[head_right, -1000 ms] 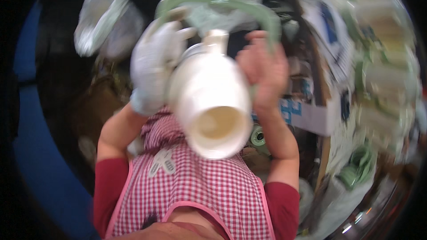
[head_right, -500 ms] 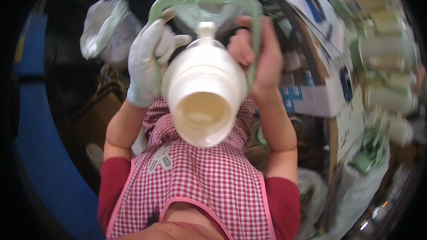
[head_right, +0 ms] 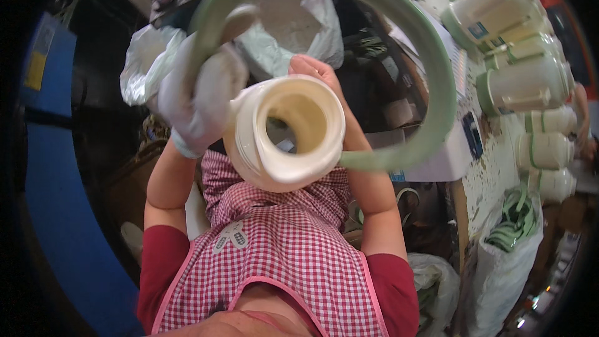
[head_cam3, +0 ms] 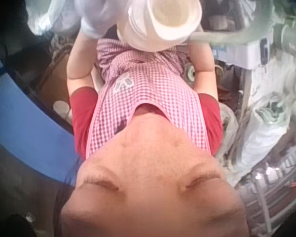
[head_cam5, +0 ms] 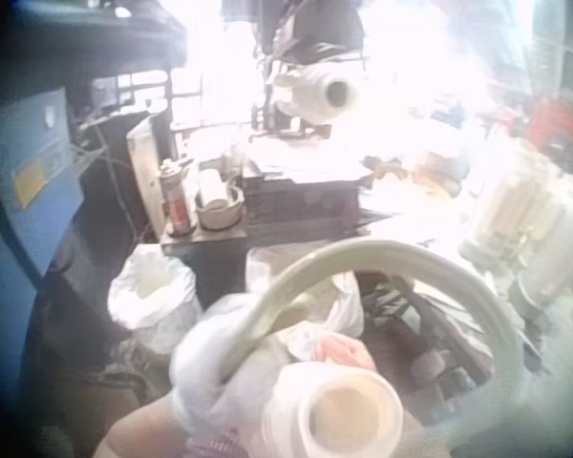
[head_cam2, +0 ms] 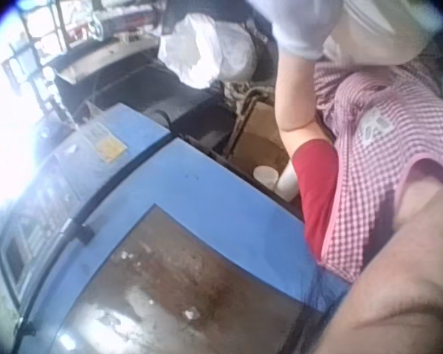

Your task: The person repeatedly assembles white plastic pitchers by attaching green handles and applying blue labels. They wipe the interior of each pitcher with a white cloth, then place the finished units on a nearby table. The process is repeated for multiple pitchers in a continuous loop.

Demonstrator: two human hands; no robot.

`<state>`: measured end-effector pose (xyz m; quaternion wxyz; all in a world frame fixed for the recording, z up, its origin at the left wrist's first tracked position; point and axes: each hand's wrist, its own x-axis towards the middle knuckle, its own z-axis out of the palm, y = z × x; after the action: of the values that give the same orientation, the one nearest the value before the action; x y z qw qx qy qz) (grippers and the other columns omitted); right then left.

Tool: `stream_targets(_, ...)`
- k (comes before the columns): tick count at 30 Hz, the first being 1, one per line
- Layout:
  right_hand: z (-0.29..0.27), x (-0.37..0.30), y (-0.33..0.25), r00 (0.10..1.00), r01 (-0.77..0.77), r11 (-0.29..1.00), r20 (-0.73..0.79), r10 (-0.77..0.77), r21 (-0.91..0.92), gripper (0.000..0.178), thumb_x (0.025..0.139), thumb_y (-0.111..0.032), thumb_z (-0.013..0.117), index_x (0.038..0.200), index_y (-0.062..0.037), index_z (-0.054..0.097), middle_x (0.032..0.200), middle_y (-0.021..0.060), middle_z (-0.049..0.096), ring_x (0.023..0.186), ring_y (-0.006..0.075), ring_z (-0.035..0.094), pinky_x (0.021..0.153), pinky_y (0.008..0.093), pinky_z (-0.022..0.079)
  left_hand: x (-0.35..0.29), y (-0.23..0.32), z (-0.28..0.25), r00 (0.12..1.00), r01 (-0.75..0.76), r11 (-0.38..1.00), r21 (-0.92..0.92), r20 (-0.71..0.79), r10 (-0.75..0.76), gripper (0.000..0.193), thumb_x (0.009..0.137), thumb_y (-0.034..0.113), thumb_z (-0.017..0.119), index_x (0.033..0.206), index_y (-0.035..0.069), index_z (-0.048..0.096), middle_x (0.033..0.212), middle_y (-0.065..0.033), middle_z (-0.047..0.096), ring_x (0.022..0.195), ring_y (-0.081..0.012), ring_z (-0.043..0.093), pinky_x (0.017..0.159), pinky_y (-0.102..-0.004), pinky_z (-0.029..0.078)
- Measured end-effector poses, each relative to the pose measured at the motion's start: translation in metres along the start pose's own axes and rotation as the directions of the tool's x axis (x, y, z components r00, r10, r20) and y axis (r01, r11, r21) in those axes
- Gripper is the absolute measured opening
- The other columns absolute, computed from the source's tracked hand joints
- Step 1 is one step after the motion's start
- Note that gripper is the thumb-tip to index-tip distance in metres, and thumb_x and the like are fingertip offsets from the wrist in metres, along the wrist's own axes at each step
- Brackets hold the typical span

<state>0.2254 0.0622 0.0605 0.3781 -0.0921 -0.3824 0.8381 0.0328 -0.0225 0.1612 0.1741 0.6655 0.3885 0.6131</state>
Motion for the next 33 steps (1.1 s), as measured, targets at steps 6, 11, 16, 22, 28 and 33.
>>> stream_targets(6,0.028,-0.035,-0.021,0.870,0.138,0.983,-0.489,-0.063,0.120,0.026,0.110,-0.030,0.057,0.109,-0.0071,0.069,0.095,0.0036,0.071,0.080,0.0150,0.067,0.070,0.0322,0.057,-0.015,-0.050,-0.013,0.938,0.347,0.573,-0.742,0.288,-0.194,0.082,0.106,0.073,0.021,0.084,0.004,0.058,0.081,-0.0077,0.055,0.073,-0.0232,0.051,0.094,-0.0413,0.043)
stream_targets(11,0.016,-0.099,-0.119,0.746,0.440,0.828,-0.373,-0.552,-0.348,0.025,0.109,-0.031,0.060,0.107,-0.0069,0.068,0.089,0.0013,0.064,0.076,0.0114,0.059,0.067,0.0300,0.050,-0.065,-0.124,-0.025,0.653,0.730,0.613,-0.303,0.574,-0.494,0.075,0.115,0.049,0.026,0.094,-0.002,0.076,0.094,-0.0124,0.076,0.100,-0.0246,0.071,0.117,-0.0444,0.040)
stream_targets(16,0.026,-0.235,-0.246,0.340,0.412,0.359,-0.224,-0.913,-0.837,0.026,0.108,-0.032,0.062,0.105,-0.0067,0.066,0.083,-0.0011,0.058,0.073,0.0078,0.050,0.064,0.0278,0.043,-0.195,-0.183,-0.136,0.617,0.753,0.613,-0.241,-0.068,-0.784,0.057,0.114,0.041,0.038,0.105,-0.003,0.074,0.104,-0.0123,0.076,0.096,-0.0219,0.071,0.105,-0.0383,0.051)
stream_targets(22,-0.062,-0.263,-0.366,-0.205,-0.153,0.018,0.014,-0.979,-0.988,0.023,0.086,-0.010,0.088,0.091,0.0026,0.069,0.083,0.0064,0.067,0.064,0.0138,0.059,0.057,0.0302,0.049,-0.406,-0.194,-0.251,0.052,0.578,-0.297,0.760,-0.397,-0.916,0.063,0.097,0.051,0.065,0.126,-0.005,0.069,0.122,-0.0228,0.073,0.117,-0.0383,0.068,0.106,-0.0410,0.051)
stream_targets(28,-0.234,-0.243,-0.473,-0.264,-0.580,-0.079,0.279,-0.923,-0.810,0.075,0.070,-0.029,0.099,0.111,0.0118,0.050,0.108,0.0243,0.064,0.092,0.0335,0.068,0.077,0.0482,0.060,-0.509,-0.158,-0.237,0.187,0.223,-0.005,0.975,-0.048,-0.981,0.105,0.065,0.050,0.090,0.148,0.000,0.051,0.147,-0.0251,0.057,0.138,-0.0403,0.053,0.118,-0.0453,0.041)
stream_targets(33,-0.277,-0.243,-0.434,-0.261,-0.741,0.103,0.144,-0.954,-0.663,0.100,0.068,-0.036,0.096,0.130,0.0118,0.034,0.125,0.0330,0.050,0.111,0.0409,0.059,0.097,0.0518,0.052,-0.460,-0.182,-0.227,-0.143,0.481,0.160,0.862,0.257,-0.956,0.057,0.069,0.042,0.090,0.106,0.003,0.072,0.103,-0.0211,0.073,0.096,-0.0385,0.069,0.087,-0.0438,0.055)
